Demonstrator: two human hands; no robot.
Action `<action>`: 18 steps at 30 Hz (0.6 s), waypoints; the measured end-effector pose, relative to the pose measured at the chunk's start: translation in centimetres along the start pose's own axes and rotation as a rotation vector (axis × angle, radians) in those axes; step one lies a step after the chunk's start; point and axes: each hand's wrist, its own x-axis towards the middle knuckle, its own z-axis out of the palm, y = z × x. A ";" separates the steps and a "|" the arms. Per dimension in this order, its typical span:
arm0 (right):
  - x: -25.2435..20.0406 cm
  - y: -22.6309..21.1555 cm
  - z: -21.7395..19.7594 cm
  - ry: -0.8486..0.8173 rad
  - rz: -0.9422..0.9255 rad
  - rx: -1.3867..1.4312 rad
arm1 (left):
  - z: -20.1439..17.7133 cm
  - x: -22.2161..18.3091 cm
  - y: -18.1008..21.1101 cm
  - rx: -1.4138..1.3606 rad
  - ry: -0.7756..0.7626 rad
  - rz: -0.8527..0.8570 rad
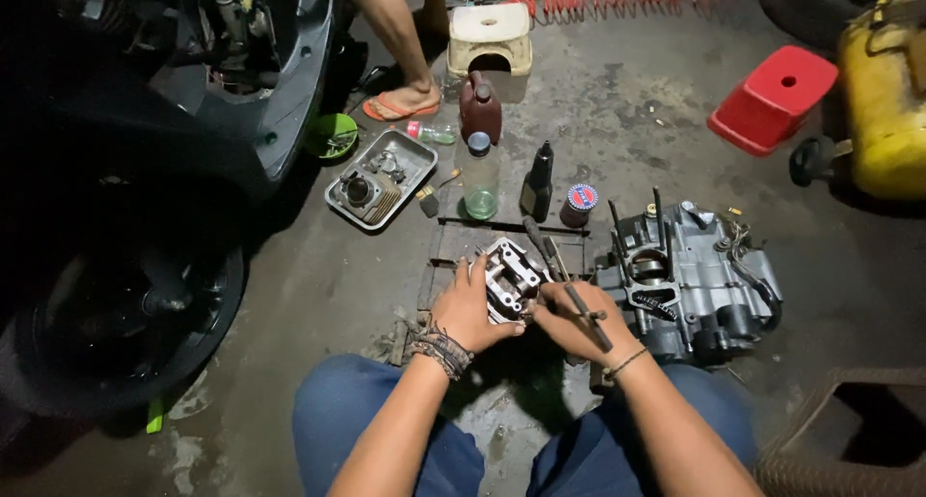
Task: A person is repairing a motorcycle engine cylinder head using a small metal tool while sitting on the floor.
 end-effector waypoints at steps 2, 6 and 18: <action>0.1 0.8 0.1 0.010 0.029 0.007 | -0.1 -0.2 0.2 -0.006 -0.004 0.001; 0.3 1.2 -0.2 0.059 0.069 -0.034 | 0.0 -0.3 0.1 -0.005 0.012 -0.002; 0.1 0.2 0.2 -0.006 0.047 0.012 | -0.2 -0.3 0.1 -0.015 -0.020 -0.010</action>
